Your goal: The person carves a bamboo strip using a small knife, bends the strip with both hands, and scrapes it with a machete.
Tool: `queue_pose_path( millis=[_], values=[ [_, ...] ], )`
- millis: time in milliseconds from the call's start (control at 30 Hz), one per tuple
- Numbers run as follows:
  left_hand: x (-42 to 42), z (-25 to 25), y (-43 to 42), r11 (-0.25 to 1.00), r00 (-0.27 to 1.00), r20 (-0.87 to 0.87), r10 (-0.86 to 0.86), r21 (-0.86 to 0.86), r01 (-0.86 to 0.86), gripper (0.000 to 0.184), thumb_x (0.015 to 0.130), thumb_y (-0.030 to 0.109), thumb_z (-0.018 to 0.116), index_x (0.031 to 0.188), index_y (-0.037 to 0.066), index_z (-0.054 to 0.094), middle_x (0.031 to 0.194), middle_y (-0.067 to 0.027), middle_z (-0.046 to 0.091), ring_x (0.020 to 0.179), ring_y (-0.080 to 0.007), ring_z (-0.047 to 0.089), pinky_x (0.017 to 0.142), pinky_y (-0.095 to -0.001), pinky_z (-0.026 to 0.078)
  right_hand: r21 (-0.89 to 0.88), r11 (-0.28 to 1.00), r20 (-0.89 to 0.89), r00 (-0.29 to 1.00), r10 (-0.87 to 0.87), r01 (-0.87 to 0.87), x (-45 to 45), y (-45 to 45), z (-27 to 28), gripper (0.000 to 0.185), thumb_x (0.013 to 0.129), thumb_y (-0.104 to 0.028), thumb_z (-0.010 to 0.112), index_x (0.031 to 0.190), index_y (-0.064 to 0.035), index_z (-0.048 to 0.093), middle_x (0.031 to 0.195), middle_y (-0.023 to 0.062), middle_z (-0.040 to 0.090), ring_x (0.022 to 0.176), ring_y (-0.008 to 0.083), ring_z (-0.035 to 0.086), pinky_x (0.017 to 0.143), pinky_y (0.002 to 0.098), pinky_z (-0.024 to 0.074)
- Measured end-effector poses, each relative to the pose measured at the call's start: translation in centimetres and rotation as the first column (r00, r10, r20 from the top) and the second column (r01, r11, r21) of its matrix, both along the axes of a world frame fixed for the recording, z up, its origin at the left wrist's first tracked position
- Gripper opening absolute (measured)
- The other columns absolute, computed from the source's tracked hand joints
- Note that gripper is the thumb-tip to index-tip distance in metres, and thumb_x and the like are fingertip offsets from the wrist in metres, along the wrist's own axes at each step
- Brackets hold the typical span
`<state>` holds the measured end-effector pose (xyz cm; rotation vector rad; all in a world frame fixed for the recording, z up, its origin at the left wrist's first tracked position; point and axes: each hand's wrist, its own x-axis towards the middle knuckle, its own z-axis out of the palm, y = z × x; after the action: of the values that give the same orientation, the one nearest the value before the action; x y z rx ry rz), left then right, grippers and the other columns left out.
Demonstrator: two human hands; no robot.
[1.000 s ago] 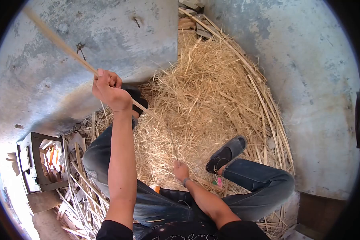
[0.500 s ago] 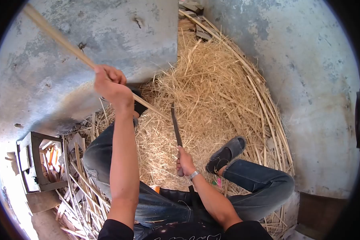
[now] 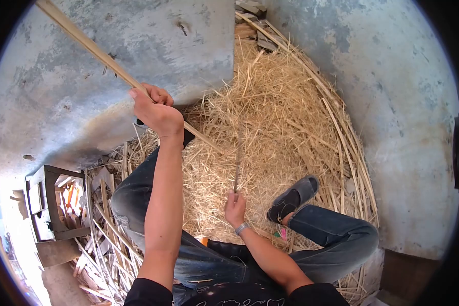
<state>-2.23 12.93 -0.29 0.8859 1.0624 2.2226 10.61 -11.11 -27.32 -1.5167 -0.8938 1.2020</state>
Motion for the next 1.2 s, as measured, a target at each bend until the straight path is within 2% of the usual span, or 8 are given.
queue_pose_path(
  millis=[33, 167, 233, 367, 700, 967, 1033, 1200],
  values=[
    [0.3, 0.1, 0.0, 1.000, 1.000, 0.025, 0.001, -0.010, -0.001, 0.060, 0.103, 0.061, 0.035, 0.071, 0.010, 0.033, 0.061, 0.0018, 0.029, 0.053, -0.0105, 0.023, 0.048, -0.0287, 0.021, -0.073, 0.993, 0.377, 0.919, 0.112, -0.091, 0.5, -1.0, -2.9, 0.049, 0.104, -0.045, 0.051, 0.079, -0.0035, 0.056, 0.061, 0.0086, 0.055, 0.048, 0.0217, 0.051, 0.049, 0.0399, 0.0464],
    [1.1, -0.1, -0.1, 0.996, 0.996, -0.011, -0.084, 0.015, 0.084, 0.050, 0.108, 0.053, 0.034, 0.077, 0.012, 0.033, 0.069, 0.0029, 0.030, 0.056, -0.0095, 0.024, 0.049, -0.0270, 0.020, -0.162, 0.979, 0.583, 0.789, 0.195, -0.122, 1.2, -3.4, -10.9, 0.054, 0.101, -0.053, 0.053, 0.078, -0.0049, 0.056, 0.062, 0.0100, 0.056, 0.045, 0.0222, 0.048, 0.047, 0.0409, 0.0451],
    [1.6, -0.2, -0.6, 0.996, 0.996, -0.011, -0.091, 0.024, 0.092, 0.050, 0.107, 0.052, 0.036, 0.077, 0.013, 0.033, 0.070, 0.0028, 0.030, 0.056, -0.0095, 0.024, 0.050, -0.0272, 0.021, -0.583, 0.784, -0.161, 0.976, 0.149, -0.216, 1.2, -2.2, -4.4, 0.059, 0.099, -0.060, 0.053, 0.080, -0.0040, 0.056, 0.064, 0.0065, 0.054, 0.048, 0.0195, 0.051, 0.048, 0.0423, 0.0449],
    [1.5, -0.2, -0.8, 0.991, 0.991, -0.035, -0.127, 0.048, 0.128, 0.050, 0.106, 0.053, 0.038, 0.077, 0.013, 0.032, 0.070, 0.0029, 0.029, 0.056, -0.0095, 0.023, 0.050, -0.0270, 0.020, -0.749, 0.619, -0.524, 0.783, -0.337, -0.235, 2.0, 1.7, 1.0, 0.057, 0.098, -0.061, 0.054, 0.075, -0.0089, 0.048, 0.059, 0.0016, 0.046, 0.042, 0.0162, 0.042, 0.043, 0.0365, 0.0406],
    [0.6, -0.6, -0.4, 0.986, 0.989, -0.026, -0.145, 0.080, 0.146, 0.051, 0.105, 0.055, 0.039, 0.076, 0.013, 0.030, 0.069, 0.0033, 0.027, 0.057, -0.0091, 0.023, 0.049, -0.0266, 0.018, 0.176, 0.981, -0.357, 0.934, -0.018, 0.086, -0.4, 3.5, 5.0, 0.035, 0.106, -0.037, 0.052, 0.102, -0.0027, 0.056, 0.059, -0.0006, 0.049, 0.050, 0.0082, 0.049, 0.045, 0.0260, 0.0394],
    [2.0, -0.1, -0.9, 0.982, 0.983, -0.059, -0.176, 0.053, 0.179, 0.051, 0.105, 0.054, 0.038, 0.075, 0.014, 0.030, 0.067, 0.0032, 0.026, 0.056, -0.0092, 0.022, 0.049, -0.0269, 0.018, -0.205, 0.966, 0.577, 0.779, 0.247, -0.154, 1.9, -3.8, -10.8, 0.063, 0.101, -0.056, 0.052, 0.069, -0.0022, 0.058, 0.066, 0.0115, 0.057, 0.049, 0.0242, 0.054, 0.051, 0.0422, 0.0471],
    [2.0, -0.4, -1.6, 0.982, 0.983, -0.052, -0.175, 0.069, 0.178, 0.056, 0.103, 0.058, 0.040, 0.072, 0.011, 0.032, 0.063, 0.0027, 0.027, 0.055, -0.0093, 0.024, 0.048, -0.0268, 0.018, -0.584, 0.780, -0.065, 0.971, 0.231, -0.225, 2.1, -3.0, -5.6, 0.069, 0.098, -0.069, 0.045, 0.075, -0.0044, 0.053, 0.061, 0.0067, 0.055, 0.049, 0.0182, 0.052, 0.049, 0.0427, 0.0460],
    [1.2, -0.6, -1.1, 0.957, 0.957, -0.089, -0.276, 0.064, 0.282, 0.053, 0.104, 0.056, 0.036, 0.074, 0.013, 0.027, 0.065, 0.0034, 0.023, 0.056, -0.0093, 0.018, 0.049, -0.0268, 0.016, -0.680, 0.711, -0.464, 0.856, -0.226, -0.181, 1.2, 1.5, 2.2, 0.066, 0.096, -0.072, 0.047, 0.078, -0.0090, 0.045, 0.056, 0.0001, 0.042, 0.044, 0.0144, 0.042, 0.042, 0.0333, 0.0389]
  ],
)
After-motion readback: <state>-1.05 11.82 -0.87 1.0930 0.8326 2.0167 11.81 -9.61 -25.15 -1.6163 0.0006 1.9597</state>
